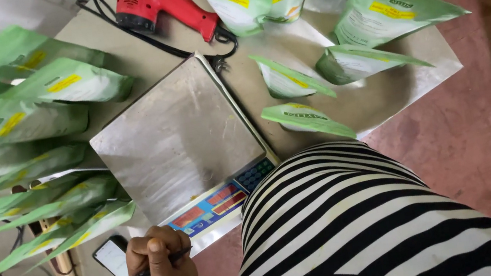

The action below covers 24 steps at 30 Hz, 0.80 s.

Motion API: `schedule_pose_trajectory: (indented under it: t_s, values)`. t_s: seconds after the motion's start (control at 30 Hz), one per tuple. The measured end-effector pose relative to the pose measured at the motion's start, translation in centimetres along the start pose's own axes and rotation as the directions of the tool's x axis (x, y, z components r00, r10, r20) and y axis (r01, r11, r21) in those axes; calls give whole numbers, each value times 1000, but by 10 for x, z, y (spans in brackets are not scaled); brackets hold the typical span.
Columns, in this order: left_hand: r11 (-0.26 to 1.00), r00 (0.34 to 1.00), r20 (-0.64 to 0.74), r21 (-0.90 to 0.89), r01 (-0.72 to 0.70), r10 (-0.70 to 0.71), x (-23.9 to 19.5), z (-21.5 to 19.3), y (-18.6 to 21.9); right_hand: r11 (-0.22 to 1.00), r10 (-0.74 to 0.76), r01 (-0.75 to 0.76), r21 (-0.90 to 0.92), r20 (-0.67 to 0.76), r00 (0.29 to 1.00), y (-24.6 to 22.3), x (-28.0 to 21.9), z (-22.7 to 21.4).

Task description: Labeling green pouches with a black marker on a work table

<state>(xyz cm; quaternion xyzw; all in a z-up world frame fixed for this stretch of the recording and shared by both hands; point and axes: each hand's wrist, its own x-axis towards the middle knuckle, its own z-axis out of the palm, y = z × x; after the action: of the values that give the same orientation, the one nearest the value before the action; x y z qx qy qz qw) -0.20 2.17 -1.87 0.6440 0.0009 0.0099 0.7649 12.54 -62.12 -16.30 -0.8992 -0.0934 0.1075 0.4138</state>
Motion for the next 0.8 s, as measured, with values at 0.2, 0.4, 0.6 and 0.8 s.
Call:
schedule_pose_trajectory:
  t_s: [0.2, 0.4, 0.6, 0.8]
  values:
    - [998, 999, 48, -56, -6, 9, 6, 1, 0, 972, 235, -166, 167, -613, 754, -38, 11, 80]
    - [1000, 999, 35, -23, -13, 14, 1, -7, 1, 886, 412, -460, 60, -556, 722, -109, -31, 56]
    - [1000, 1000, 9, -26, 3, -3, -3, -24, 1, 637, 530, 40, 770, -475, 702, -157, -141, 55]
    - [997, 996, -84, 79, 26, -19, 8, -15, -15, 579, 473, -65, 813, -270, 838, -139, -205, 137]
